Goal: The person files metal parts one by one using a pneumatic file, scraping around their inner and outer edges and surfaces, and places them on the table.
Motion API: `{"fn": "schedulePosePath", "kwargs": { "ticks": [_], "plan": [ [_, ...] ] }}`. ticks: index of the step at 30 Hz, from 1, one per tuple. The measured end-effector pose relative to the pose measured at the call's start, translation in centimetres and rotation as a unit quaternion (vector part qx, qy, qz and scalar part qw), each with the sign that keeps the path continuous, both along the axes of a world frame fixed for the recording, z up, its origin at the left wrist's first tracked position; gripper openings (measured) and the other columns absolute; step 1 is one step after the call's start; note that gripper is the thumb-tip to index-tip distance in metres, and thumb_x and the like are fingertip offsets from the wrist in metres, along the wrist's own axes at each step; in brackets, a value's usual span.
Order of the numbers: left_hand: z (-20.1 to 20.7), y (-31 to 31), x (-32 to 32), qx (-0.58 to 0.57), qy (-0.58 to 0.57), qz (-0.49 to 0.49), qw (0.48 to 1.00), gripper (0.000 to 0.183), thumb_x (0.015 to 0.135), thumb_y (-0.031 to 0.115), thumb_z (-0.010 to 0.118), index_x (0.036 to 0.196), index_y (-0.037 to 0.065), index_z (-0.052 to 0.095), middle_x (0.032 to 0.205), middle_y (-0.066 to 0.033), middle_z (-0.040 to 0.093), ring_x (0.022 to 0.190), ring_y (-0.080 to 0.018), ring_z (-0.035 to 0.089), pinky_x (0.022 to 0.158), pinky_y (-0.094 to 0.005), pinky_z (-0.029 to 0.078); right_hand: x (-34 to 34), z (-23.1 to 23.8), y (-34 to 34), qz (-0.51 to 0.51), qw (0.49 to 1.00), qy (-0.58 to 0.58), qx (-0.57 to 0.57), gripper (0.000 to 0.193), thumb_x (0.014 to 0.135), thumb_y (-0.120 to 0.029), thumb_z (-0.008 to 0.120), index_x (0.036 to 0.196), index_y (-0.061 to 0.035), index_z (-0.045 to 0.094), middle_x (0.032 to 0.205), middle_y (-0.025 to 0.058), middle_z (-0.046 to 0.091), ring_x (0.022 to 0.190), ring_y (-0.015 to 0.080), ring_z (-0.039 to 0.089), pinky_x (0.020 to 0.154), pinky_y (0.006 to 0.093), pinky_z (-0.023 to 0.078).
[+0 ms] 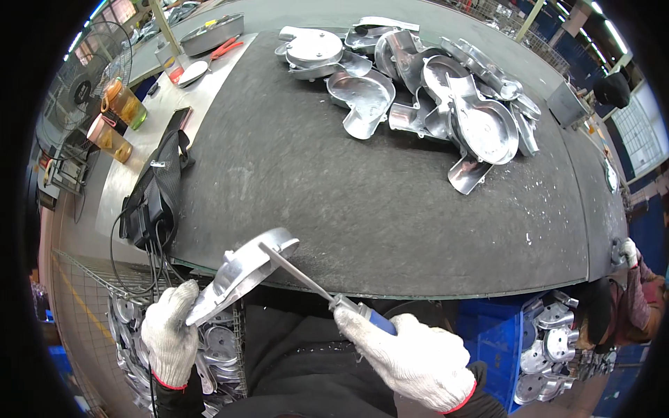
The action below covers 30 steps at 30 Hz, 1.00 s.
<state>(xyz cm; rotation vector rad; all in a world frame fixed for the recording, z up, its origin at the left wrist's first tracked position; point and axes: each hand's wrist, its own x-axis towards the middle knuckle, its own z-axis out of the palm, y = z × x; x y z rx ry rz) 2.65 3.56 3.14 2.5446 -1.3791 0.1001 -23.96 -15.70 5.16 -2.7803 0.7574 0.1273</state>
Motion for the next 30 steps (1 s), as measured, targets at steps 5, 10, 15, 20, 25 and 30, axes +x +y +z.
{"fn": "schedulePosePath", "kwargs": {
  "ticks": [5, 10, 15, 20, 25, 30],
  "plan": [
    [0.0, 0.0, -0.3, 0.01, -0.015, 0.011, 1.0, 0.048, 0.066, -0.01, 0.067, 0.111, 0.006, 0.074, 0.097, -0.0143, 0.073, 0.084, -0.0346, 0.072, 0.073, -0.0379, 0.057, 0.1, 0.2, -0.6, -0.019, 1.0, 0.006, -0.002, 0.063, 0.081, -0.024, 0.082, 0.142, -0.0249, 0.065, 0.083, 0.0063, 0.064, 0.057, 0.0239, 0.066, 0.051, 0.0368, 0.053],
    [0.0, 0.2, -0.2, 0.02, -0.004, 0.017, 1.0, 0.043, 0.07, -0.006, 0.07, 0.111, 0.007, 0.075, 0.099, -0.0134, 0.074, 0.085, -0.0342, 0.073, 0.073, -0.0381, 0.058, -0.4, -0.3, -1.3, -0.062, 0.988, 0.005, 0.145, 0.062, 0.085, -0.017, 0.079, 0.144, -0.0115, 0.062, 0.097, 0.0102, 0.073, 0.076, 0.0288, 0.074, 0.068, 0.0343, 0.06],
    [0.3, -0.1, 0.0, 0.031, 0.017, 0.02, 0.999, 0.038, 0.073, -0.003, 0.071, 0.11, 0.007, 0.075, 0.1, -0.0135, 0.075, 0.085, -0.0335, 0.074, 0.073, -0.0377, 0.058, -0.9, -3.6, -2.9, -0.179, 0.788, 0.018, 0.588, 0.076, 0.101, -0.025, 0.063, 0.167, -0.015, 0.026, 0.1, 0.0078, 0.071, 0.073, 0.0183, 0.066, 0.068, 0.0319, 0.055],
    [0.2, 0.5, -0.4, 0.014, 0.016, 0.026, 0.999, 0.044, 0.072, -0.006, 0.069, 0.113, 0.008, 0.075, 0.097, -0.0135, 0.074, 0.08, -0.0343, 0.072, 0.07, -0.0389, 0.057, -0.4, -3.4, -2.7, -0.164, 0.701, -0.011, 0.694, 0.08, 0.101, -0.02, 0.061, 0.168, -0.0066, 0.02, 0.122, 0.0058, 0.068, 0.084, 0.0158, 0.063, 0.079, 0.027, 0.053],
    [-0.5, -1.4, -0.4, -0.065, 0.024, 0.005, 0.998, 0.057, 0.065, -0.011, 0.066, 0.118, 0.008, 0.073, 0.1, -0.0112, 0.074, 0.083, -0.0344, 0.07, 0.073, -0.0412, 0.056, -1.0, -2.5, -2.0, -0.136, 0.752, 0.045, 0.644, 0.076, 0.1, -0.014, 0.061, 0.167, -0.0075, 0.026, 0.123, 0.0057, 0.067, 0.083, 0.0132, 0.061, 0.078, 0.0262, 0.053],
    [0.4, -3.0, -1.1, 0.002, 0.013, 0.01, 1.0, 0.05, 0.07, -0.009, 0.067, 0.116, 0.008, 0.072, 0.106, -0.0125, 0.074, 0.085, -0.0343, 0.071, 0.075, -0.0409, 0.058, -1.8, -5.4, -1.4, -0.16, 0.704, -0.083, 0.687, 0.074, 0.101, -0.008, 0.059, 0.167, -0.0104, 0.026, 0.116, 0.0033, 0.065, 0.079, 0.0114, 0.058, 0.074, 0.0264, 0.052]
  ]
}}
